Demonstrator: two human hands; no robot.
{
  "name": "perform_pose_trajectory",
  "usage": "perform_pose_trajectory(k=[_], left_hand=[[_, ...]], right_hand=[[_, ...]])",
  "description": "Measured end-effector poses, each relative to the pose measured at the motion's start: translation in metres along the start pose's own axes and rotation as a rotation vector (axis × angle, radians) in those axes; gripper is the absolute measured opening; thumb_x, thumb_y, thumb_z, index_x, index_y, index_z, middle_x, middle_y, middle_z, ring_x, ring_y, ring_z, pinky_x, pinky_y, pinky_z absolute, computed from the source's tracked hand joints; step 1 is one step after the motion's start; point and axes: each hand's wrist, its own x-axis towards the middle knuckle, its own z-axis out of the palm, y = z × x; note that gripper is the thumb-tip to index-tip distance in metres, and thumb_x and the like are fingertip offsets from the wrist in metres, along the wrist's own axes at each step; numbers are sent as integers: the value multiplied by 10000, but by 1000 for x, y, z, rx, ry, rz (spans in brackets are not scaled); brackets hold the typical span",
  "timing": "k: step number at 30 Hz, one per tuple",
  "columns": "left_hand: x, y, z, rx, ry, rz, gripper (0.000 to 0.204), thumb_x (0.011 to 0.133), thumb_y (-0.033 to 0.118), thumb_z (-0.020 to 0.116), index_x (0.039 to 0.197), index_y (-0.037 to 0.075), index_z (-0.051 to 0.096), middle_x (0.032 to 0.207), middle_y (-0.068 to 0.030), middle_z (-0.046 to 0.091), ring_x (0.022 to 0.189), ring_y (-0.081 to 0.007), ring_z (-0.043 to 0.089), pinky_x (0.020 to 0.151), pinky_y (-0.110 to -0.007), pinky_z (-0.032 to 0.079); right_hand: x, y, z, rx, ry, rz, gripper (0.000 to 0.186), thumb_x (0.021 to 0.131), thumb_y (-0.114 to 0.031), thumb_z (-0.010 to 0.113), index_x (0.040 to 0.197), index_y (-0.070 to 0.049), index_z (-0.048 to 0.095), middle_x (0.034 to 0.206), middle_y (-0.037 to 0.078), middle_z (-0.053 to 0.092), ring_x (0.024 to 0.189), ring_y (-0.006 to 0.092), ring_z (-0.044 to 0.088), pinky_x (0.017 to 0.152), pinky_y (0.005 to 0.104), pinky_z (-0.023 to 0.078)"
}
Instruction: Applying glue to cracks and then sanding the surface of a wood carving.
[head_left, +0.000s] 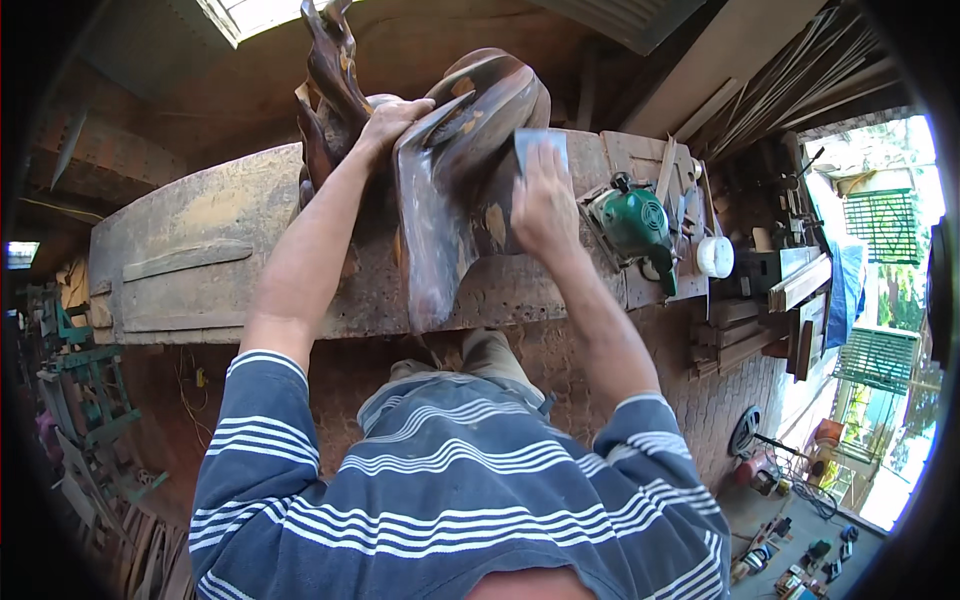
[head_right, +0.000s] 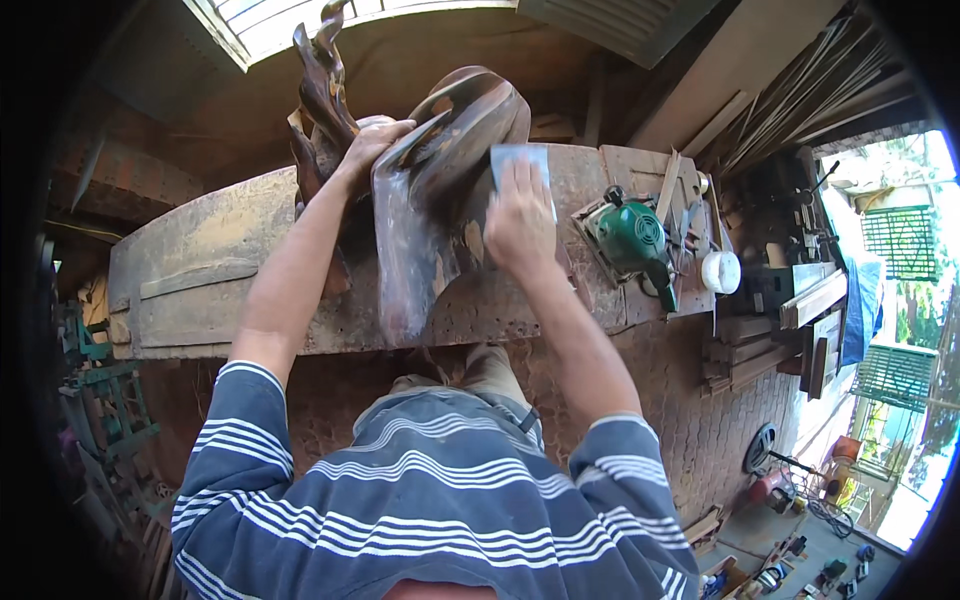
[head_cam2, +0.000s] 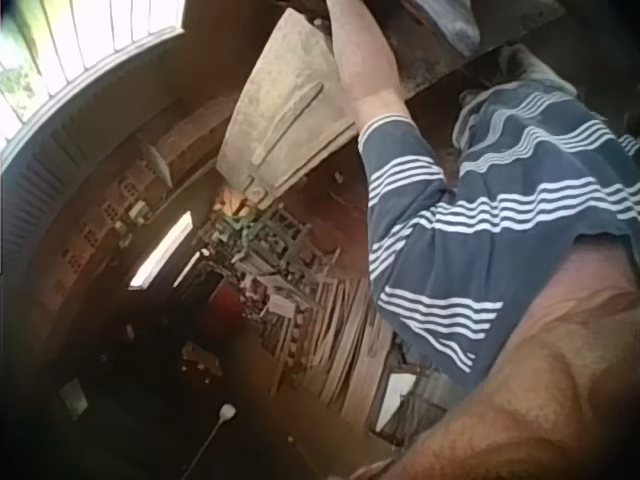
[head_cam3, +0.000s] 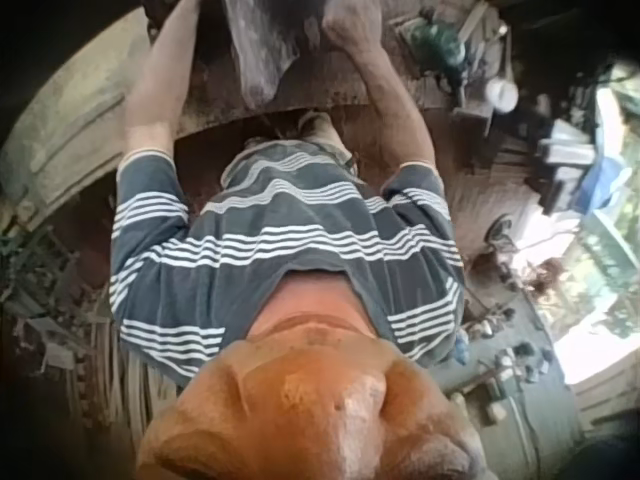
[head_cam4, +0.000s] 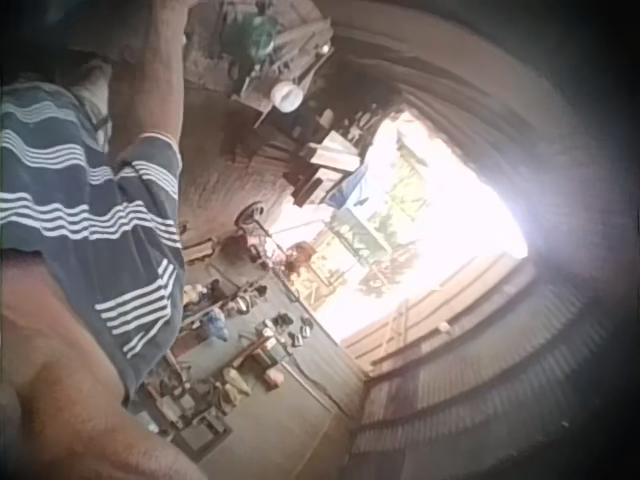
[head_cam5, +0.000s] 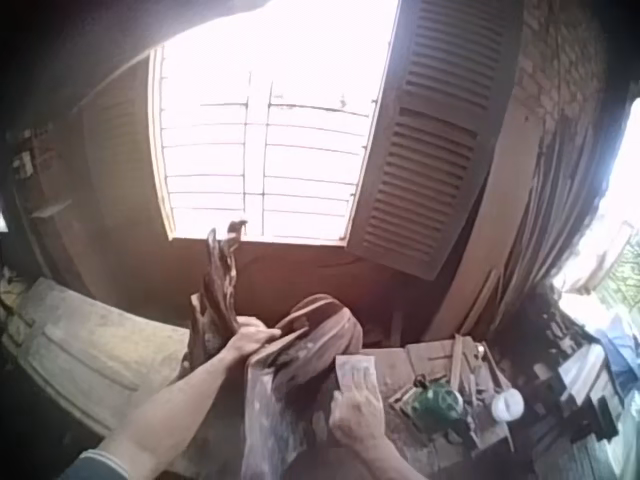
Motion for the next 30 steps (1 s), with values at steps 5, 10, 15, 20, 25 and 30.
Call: perform_pose_trajectory(k=[5, 10, 15, 20, 25, 30], left_hand=[[-7, 27, 16, -63, -13, -107, 309, 1061, 281, 698, 1079, -16, 780, 1018, -4, 710, 993, -84, 637, 890, -279, 495], [24, -45, -25, 301, 15, 238, 377, 1022, 387, 704, 1110, 32, 798, 999, -80, 801, 909, -127, 698, 849, -330, 541], [-2, 15, -4, 440, 125, 214, 287, 1056, 290, 658, 1093, 51, 813, 1006, -147, 810, 927, -196, 762, 856, -328, 564], [25, 91, 9, 595, 198, 464, 376, 1027, 331, 718, 908, -25, 736, 770, -95, 739, 689, -146, 650, 669, -355, 523], [107, 104, 58, 395, -174, 248, 533, 1068, 497, 612, 1189, -2, 756, 1030, -117, 769, 1013, -182, 670, 957, -346, 512], [126, 102, 71, 285, -290, 104, 608, 1069, 534, 603, 1301, -12, 741, 1259, -118, 761, 1153, -202, 664, 1050, -343, 490]], right_hand=[[94, 49, 14, 30, 193, -59, 569, 944, -94, 566, 1448, 164, 504, 1482, 394, 525, 1386, 554, 488, 1219, 534, 382], [42, 21, 12, -20, 89, -119, 550, 929, -96, 566, 1438, 111, 572, 1513, 354, 532, 1414, 514, 503, 1196, 563, 409], [40, 30, -8, 115, 22, 11, 628, 916, -132, 646, 1499, 74, 539, 1575, 297, 498, 1452, 497, 466, 1219, 523, 385], [54, 24, -23, 200, -43, 142, 622, 919, -109, 633, 1503, 82, 533, 1595, 302, 477, 1479, 508, 429, 1239, 515, 361], [40, 24, 7, 107, 94, 85, 589, 934, -75, 609, 1498, 82, 547, 1602, 309, 478, 1512, 507, 399, 1274, 508, 320], [45, 5, 7, 366, 176, 196, 549, 991, -114, 578, 1505, 75, 543, 1533, 325, 546, 1503, 494, 424, 1279, 506, 310]])
